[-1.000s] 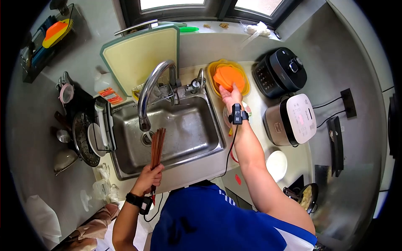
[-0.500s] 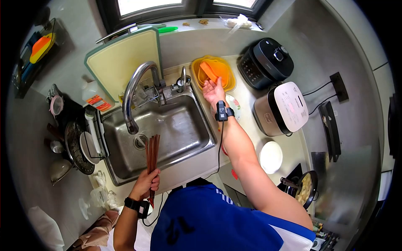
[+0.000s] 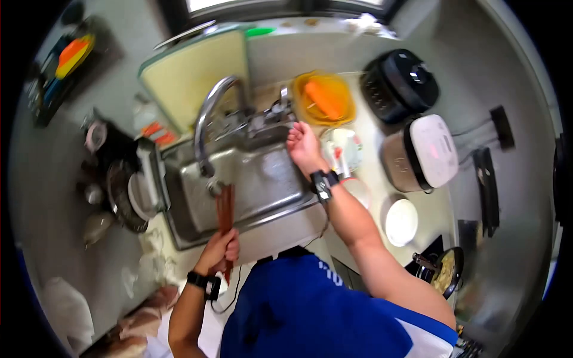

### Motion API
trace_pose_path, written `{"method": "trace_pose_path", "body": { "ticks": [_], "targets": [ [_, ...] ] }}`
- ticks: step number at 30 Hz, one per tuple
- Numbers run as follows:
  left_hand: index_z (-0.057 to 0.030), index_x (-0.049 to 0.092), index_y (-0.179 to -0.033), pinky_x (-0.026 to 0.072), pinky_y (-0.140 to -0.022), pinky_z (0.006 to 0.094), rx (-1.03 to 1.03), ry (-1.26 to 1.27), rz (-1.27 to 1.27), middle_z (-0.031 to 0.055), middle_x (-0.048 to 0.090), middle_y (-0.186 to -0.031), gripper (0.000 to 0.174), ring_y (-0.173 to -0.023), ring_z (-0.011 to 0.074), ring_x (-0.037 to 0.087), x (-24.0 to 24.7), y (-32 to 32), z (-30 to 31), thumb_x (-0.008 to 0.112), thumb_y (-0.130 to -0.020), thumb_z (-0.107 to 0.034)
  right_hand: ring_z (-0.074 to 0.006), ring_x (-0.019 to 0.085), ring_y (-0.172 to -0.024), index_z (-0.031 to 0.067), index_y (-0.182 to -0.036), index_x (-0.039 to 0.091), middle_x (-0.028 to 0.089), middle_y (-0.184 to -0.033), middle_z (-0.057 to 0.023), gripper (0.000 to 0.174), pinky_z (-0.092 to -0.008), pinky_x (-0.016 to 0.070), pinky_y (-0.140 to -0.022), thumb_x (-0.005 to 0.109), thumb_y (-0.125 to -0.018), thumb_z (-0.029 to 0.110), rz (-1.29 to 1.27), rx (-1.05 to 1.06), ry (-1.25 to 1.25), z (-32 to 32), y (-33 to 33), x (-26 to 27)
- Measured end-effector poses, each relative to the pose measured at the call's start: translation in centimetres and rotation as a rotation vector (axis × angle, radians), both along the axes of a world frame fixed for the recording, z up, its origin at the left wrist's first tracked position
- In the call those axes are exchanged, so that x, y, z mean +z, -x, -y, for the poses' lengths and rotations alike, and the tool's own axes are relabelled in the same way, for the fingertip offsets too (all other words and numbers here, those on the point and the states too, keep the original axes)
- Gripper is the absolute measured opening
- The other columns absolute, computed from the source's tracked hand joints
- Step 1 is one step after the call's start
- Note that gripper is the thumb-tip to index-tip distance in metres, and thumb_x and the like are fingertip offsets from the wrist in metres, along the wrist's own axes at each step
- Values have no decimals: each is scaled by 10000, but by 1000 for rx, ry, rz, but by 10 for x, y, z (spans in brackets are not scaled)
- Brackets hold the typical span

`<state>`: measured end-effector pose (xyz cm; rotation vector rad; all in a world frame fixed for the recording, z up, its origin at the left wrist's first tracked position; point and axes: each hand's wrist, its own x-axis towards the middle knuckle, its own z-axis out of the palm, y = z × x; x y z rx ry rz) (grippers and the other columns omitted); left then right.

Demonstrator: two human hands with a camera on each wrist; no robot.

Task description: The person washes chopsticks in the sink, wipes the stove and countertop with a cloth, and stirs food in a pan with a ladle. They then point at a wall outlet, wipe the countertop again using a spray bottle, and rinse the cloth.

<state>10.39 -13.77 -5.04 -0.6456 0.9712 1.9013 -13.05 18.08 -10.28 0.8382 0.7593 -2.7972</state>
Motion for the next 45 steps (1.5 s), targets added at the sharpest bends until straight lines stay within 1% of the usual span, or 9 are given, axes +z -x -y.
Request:
{"method": "trace_pose_path", "body": {
  "ticks": [6, 11, 14, 20, 24, 25, 28, 37, 45],
  "targets": [
    [-115, 503, -989, 257, -429, 203, 303, -225, 144, -57, 341, -636, 427, -498, 56, 293, -33, 34, 2, 491, -1011, -542, -175, 681, -770, 28, -1058, 640, 699, -909, -111, 280, -299, 546, -657, 607, -982, 295, 28, 846, -347, 97, -109, 5],
    [-95, 500, -1046, 278, -428, 188, 305, -299, 82, -49, 365, -666, 540, -499, 49, 307, -52, 57, -9, 426, -989, -627, -294, 641, -1031, 12, -1177, 617, 656, -1167, -165, 381, -447, 521, -896, 698, -912, 274, -155, 888, -854, 156, -100, -82],
    [-70, 510, -1082, 294, -432, 190, 298, -321, 138, -39, 388, -690, 478, -507, 50, 322, -56, 50, 0, 430, -1031, -539, -344, 608, -1089, 58, -1206, 618, 649, -1204, -147, 450, -457, 460, -994, 750, -818, 244, -974, 497, -1662, 147, -88, -30],
    [-65, 549, -1153, 274, -437, 191, 159, -390, 221, -36, 381, -702, 352, -505, 50, 296, -63, 44, 12, 378, -1092, -367, -298, 596, -1112, 87, -1059, 621, 651, -1143, -110, 365, -416, 406, -1016, 751, -742, 213, -1840, 1042, -1737, 152, -86, -18],
    [-38, 412, -1455, 546, -817, 307, 352, -434, -73, 139, 649, -1084, 695, -912, 205, 654, -33, 32, 25, 388, -1026, -583, -365, 638, -992, 87, -1023, 607, 676, -971, -140, 223, -484, 487, -827, 663, -833, 189, -1260, 1454, -1750, 149, -68, -36],
    [-26, 275, -1536, 405, -1107, 429, 426, -491, -106, 243, 509, -1401, 895, -1311, 313, 501, -55, 31, 33, 389, -963, -703, -423, 641, -873, 50, -1007, 611, 683, -904, -199, 220, -518, 493, -737, 653, -886, 229, -1118, 1265, -1756, 145, -72, -33],
    [-21, 245, -1539, 319, -1156, 451, 627, -176, -199, 239, 412, -1486, 954, -1404, 321, 382, -65, 35, 30, 398, -935, -744, -426, 646, -860, 40, -995, 628, 690, -907, -214, 219, -524, 496, -732, 638, -921, 246, -792, 1214, -1814, 148, -65, -48],
    [-32, 559, -909, 457, -927, 447, 1442, -294, 104, 91, 596, -882, 819, -859, 267, 584, -68, 102, 10, 288, -912, -805, -415, 664, -871, 37, -979, 660, 698, -907, -203, 247, -510, 524, -770, 661, -887, 266, -807, 1494, -1885, 167, -88, -40],
    [-101, 460, -745, 438, -763, 385, 1295, -425, 39, 13, 389, -575, 503, -557, 186, 396, -103, 105, -6, 325, -1017, -502, -428, 679, -856, 20, -933, 680, 700, -908, -232, 165, -522, 539, -773, 561, -867, 114, -745, 1515, -1942, 158, -86, -36]
  ]
}}
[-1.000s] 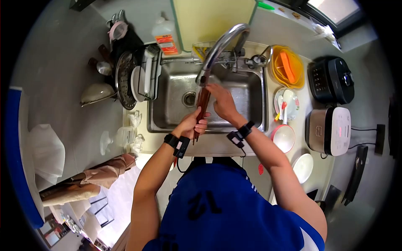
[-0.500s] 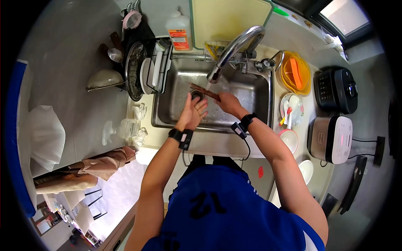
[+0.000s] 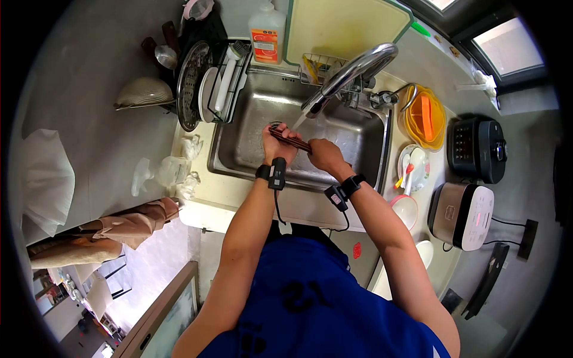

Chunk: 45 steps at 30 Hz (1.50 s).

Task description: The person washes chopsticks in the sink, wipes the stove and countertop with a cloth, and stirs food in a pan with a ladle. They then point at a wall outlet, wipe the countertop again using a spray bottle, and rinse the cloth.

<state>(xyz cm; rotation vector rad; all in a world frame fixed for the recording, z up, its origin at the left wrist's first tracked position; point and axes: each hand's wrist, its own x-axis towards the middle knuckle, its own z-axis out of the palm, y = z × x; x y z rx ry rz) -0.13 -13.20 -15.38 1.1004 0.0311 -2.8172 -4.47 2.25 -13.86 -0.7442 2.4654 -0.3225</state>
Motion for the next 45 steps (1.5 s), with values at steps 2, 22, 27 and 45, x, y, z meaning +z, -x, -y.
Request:
{"method": "trace_pose_path", "body": {
  "ticks": [2, 22, 27, 45],
  "targets": [
    [-106, 444, -729, 436, -763, 391, 11, 28, -77, 14, 390, -576, 519, -566, 190, 402, -3, 0, -1, 317, -1026, -513, -423, 672, -883, 29, -997, 681, 703, -913, -220, 194, -511, 536, -784, 604, -860, 144, 10, -8, -11, 1, 4, 0],
    [-59, 469, -1391, 368, -1074, 462, -397, 1015, -330, 172, 548, -1301, 501, -1197, 331, 519, -74, -29, -11, 420, -1033, -405, -403, 471, -1291, 29, -1296, 561, 494, -1426, -235, 523, -491, 324, -1086, 390, -1036, 449, -18, 22, 711, 56, -19, -16],
    [-173, 421, -1476, 373, -1094, 414, -176, 309, -316, 79, 517, -1401, 543, -1258, 249, 500, 11, -11, -40, 377, -1041, -495, -428, 518, -1225, 17, -1154, 609, 557, -1349, -225, 507, -496, 372, -1028, 368, -1046, 450, 21, -78, 708, 57, 0, -24],
    [-175, 440, -1439, 377, -1110, 394, -243, 97, -248, 44, 521, -1410, 507, -1300, 230, 473, -11, -4, -22, 361, -1060, -502, -381, 554, -1177, 27, -1172, 617, 619, -1261, -191, 501, -451, 407, -1010, 313, -1074, 412, -221, -183, 858, 74, -17, -28]
  ]
}}
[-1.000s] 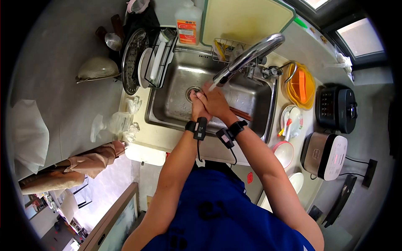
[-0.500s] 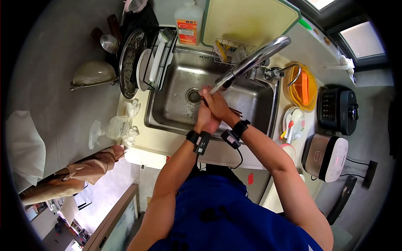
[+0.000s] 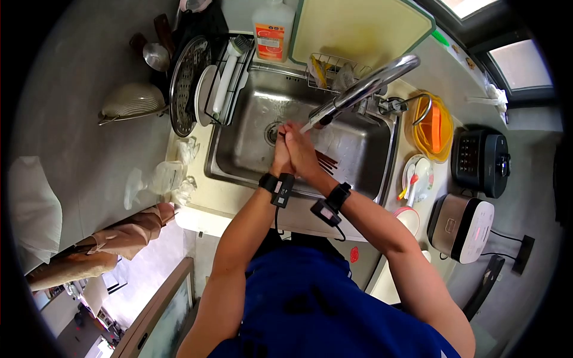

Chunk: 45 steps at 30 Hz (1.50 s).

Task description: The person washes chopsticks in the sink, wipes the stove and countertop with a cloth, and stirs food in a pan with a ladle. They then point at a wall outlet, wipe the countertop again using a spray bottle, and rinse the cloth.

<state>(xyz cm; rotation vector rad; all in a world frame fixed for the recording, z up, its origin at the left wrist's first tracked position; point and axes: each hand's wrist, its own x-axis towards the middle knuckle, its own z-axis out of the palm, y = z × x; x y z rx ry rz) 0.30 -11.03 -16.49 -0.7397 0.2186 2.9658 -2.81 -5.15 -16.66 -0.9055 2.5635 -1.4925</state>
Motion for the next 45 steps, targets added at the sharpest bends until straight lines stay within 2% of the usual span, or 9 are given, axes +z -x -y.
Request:
{"method": "trace_pose_path", "body": {
  "ticks": [1, 8, 11, 16, 22, 28, 33, 42, 45],
  "targets": [
    [-166, 444, -1433, 376, -1112, 396, 1, 5, 15, 46, 523, -1410, 510, -1305, 232, 472, 4, -1, -3, 354, -1061, -504, -380, 494, -1278, 41, -1315, 562, 560, -1369, -179, 501, -499, 243, -1139, 311, -1074, 402, 223, 51, -43, -1, 9, -2],
    [-94, 402, -1459, 368, -1135, 412, 106, -98, 68, 101, 485, -1462, 673, -1332, 269, 466, 8, 0, -18, 273, -1039, -604, -424, 402, -1347, 122, -1276, 646, 430, -1505, -204, 389, -534, 266, -1109, 473, -1025, 364, -232, -1, -403, -17, 39, -11],
    [-73, 391, -1467, 372, -1133, 417, 105, -142, 196, 117, 482, -1463, 729, -1332, 273, 470, 21, 4, -12, 256, -1025, -637, -390, 567, -1182, 58, -1199, 667, 633, -1229, -250, 498, -524, 372, -1038, 495, -992, 477, -434, -176, -336, -9, 39, 13],
    [-67, 501, -1352, 418, -1095, 420, 87, -114, 261, 119, 568, -1356, 719, -1265, 281, 527, 0, 19, -4, 246, -1017, -650, -418, 632, -767, 36, -896, 674, 662, -823, -212, 431, -474, 487, -693, 549, -975, 440, 253, 22, -481, -13, 36, 35],
    [-74, 588, -925, 484, -930, 478, 217, -54, 319, 98, 636, -908, 667, -878, 287, 612, -30, 15, 6, 277, -997, -659, -421, 650, -759, 33, -843, 715, 681, -762, -203, 528, -487, 494, -675, 522, -981, 505, 271, 187, -247, -41, 27, 20],
    [-167, 281, -578, 343, -682, 372, 215, -68, 368, 7, 265, -522, 542, -548, 186, 283, 29, 14, 40, 392, -907, -583, -355, 664, -718, 54, -1040, 728, 706, -819, -169, 460, -433, 512, -652, 553, -981, 475, 412, 210, -649, -107, 37, 25],
    [-156, 333, -617, 353, -672, 358, 277, -151, 357, 8, 306, -538, 438, -542, 184, 319, -4, 14, 41, 408, -913, -471, -97, 509, -396, -20, -786, 729, 623, -583, -81, 512, -258, 319, -349, 614, -979, 439, 970, -86, -199, -115, 29, 33],
    [-101, 468, -901, 463, -774, 407, 127, -45, 249, 29, 472, -664, 533, -727, 235, 531, 18, 30, 0, 528, -954, -628, -102, 443, -398, -4, -640, 662, 523, -492, -47, 587, -279, 303, -388, 586, -993, 460, 967, -192, -34, -84, 28, 5],
    [-67, 551, -1145, 482, -931, 436, 151, 54, 258, 88, 659, -910, 413, -907, 252, 617, -6, 28, -3, 564, -1006, -456, -321, 620, -615, -11, -759, 659, 658, -701, -165, 492, -447, 449, -562, 515, -1017, 383, 451, -163, -377, -77, 29, 2]
  ]
}}
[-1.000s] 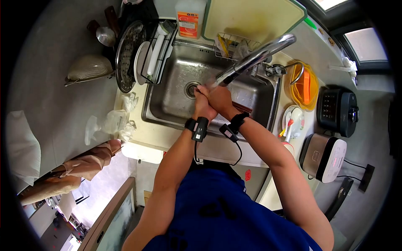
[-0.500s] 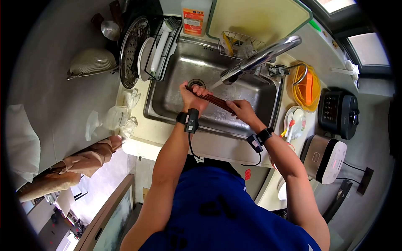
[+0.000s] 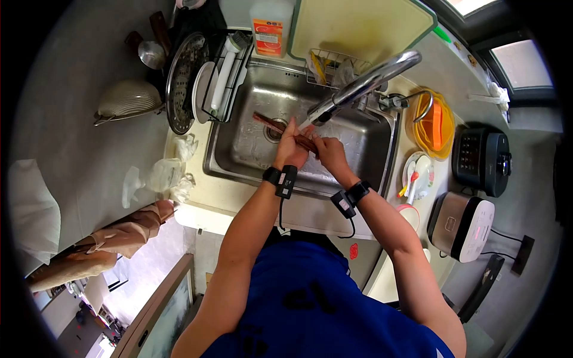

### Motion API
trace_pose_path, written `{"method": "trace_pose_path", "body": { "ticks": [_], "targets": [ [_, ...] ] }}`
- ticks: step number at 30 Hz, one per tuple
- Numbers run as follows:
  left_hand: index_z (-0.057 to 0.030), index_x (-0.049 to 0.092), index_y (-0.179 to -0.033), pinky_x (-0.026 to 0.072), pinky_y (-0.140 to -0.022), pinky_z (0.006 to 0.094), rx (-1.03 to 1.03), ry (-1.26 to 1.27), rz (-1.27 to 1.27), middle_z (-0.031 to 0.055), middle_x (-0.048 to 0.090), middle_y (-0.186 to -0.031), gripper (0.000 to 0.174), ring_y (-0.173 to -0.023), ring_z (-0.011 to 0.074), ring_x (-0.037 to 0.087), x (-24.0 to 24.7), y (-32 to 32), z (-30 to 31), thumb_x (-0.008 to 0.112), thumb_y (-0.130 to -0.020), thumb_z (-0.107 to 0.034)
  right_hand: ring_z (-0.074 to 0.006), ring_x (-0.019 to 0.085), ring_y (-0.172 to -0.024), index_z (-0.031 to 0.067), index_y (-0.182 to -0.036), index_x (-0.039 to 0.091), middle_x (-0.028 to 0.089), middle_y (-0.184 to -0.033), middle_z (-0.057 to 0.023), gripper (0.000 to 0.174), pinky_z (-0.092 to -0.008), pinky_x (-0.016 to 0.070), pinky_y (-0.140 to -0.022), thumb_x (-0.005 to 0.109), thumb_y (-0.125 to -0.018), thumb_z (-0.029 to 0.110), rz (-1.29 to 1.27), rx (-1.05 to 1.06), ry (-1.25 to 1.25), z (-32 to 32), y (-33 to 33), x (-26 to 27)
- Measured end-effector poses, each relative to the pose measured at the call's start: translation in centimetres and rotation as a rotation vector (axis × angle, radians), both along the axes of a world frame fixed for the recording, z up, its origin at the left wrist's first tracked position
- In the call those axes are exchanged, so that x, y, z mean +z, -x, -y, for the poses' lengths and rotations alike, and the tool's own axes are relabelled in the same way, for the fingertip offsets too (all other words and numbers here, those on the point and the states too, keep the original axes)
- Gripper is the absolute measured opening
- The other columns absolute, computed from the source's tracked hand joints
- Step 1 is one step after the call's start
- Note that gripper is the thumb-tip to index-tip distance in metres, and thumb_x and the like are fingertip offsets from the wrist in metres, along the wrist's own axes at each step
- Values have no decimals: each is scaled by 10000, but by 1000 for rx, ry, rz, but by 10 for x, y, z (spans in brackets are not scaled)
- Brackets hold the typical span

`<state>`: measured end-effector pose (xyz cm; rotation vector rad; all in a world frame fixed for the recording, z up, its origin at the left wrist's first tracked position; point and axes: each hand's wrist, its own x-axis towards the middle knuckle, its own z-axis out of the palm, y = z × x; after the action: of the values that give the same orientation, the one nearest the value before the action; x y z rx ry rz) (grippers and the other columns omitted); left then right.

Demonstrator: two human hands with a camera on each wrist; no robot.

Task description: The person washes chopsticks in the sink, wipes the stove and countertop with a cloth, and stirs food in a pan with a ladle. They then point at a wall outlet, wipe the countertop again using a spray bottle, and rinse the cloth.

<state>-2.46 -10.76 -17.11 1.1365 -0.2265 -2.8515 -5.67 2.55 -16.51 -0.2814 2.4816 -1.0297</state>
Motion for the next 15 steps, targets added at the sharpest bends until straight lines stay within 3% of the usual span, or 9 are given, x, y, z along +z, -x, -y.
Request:
{"method": "trace_pose_path", "body": {
  "ticks": [1, 2, 4, 5, 6, 8, 10, 13, 15],
  "targets": [
    [-70, 553, -1179, 473, -955, 436, -18, -12, -50, 91, 661, -985, 433, -950, 249, 613, -6, -1, 2, 553, -1008, -467, -377, 649, -687, -13, -797, 656, 683, -768, -195, 459, -488, 472, -615, 503, -1018, 359, -235, 86, -133, 8, -1, 8],
    [-73, 554, -1212, 464, -979, 436, -34, -23, -98, 94, 662, -1059, 454, -994, 246, 610, -12, -4, 6, 542, -1010, -478, -475, 606, -894, -9, -905, 626, 663, -957, -254, 368, -559, 456, -757, 480, -1004, 313, -385, 87, -114, 16, -2, 16],
    [-86, 562, -1260, 439, -1032, 423, -172, -38, -244, 103, 609, -1294, 553, -1172, 246, 562, -36, -13, 13, 472, -1007, -570, -471, 605, -887, -10, -921, 613, 645, -950, -268, 365, -551, 458, -749, 488, -997, 324, -297, 184, 39, 31, 13, 0],
    [-85, 557, -1268, 435, -1037, 415, -174, 24, -226, 102, 588, -1322, 616, -1191, 248, 549, -44, -14, 10, 449, -987, -623, -469, 605, -883, -11, -929, 607, 636, -947, -275, 364, -547, 460, -745, 493, -993, 329, -256, 227, 113, 36, 19, -9],
    [-83, 553, -1276, 432, -1043, 408, -176, 84, -210, 102, 568, -1351, 680, -1210, 249, 536, -20, -14, 5, 425, -966, -675, -489, 593, -892, -9, -920, 611, 640, -953, -278, 429, -550, 456, -755, 459, -1015, 381, -236, 244, 136, 44, 16, -16],
    [-85, 541, -1298, 426, -1048, 395, -162, 118, -196, 96, 546, -1380, 796, -1228, 249, 524, 0, -16, 3, 385, -917, -766, -489, 600, -911, -8, -982, 631, 649, -982, -277, 479, -542, 463, -771, 417, -1032, 418, -108, 132, 207, 54, 9, -15],
    [-91, 528, -1327, 423, -1049, 383, -129, 62, -189, 85, 543, -1381, 903, -1225, 246, 524, 2, -22, 8, 352, -860, -844, -481, 604, -950, -8, -1060, 639, 657, -1015, -277, 529, -518, 464, -807, 384, -1042, 455, -43, 61, 303, 61, -5, -14],
    [-100, 489, -1384, 393, -1080, 399, -83, 232, -87, 88, 516, -1411, 1022, -1252, 255, 500, -9, -26, 9, 315, -790, -913, -454, 607, -1040, -13, -1203, 632, 664, -1069, -281, 614, -457, 457, -892, 347, -1047, 509, -43, 14, 470, 67, -27, -2],
    [-99, 494, -1372, 392, -1074, 399, -72, 177, -101, 91, 541, -1353, 974, -1232, 266, 508, -10, -28, 5, 305, -832, -887, -449, 598, -1068, -37, -1142, 619, 644, -1074, -308, 612, -448, 440, -907, 343, -1050, 502, 140, -20, 400, 62, -27, 3]
  ]
}}
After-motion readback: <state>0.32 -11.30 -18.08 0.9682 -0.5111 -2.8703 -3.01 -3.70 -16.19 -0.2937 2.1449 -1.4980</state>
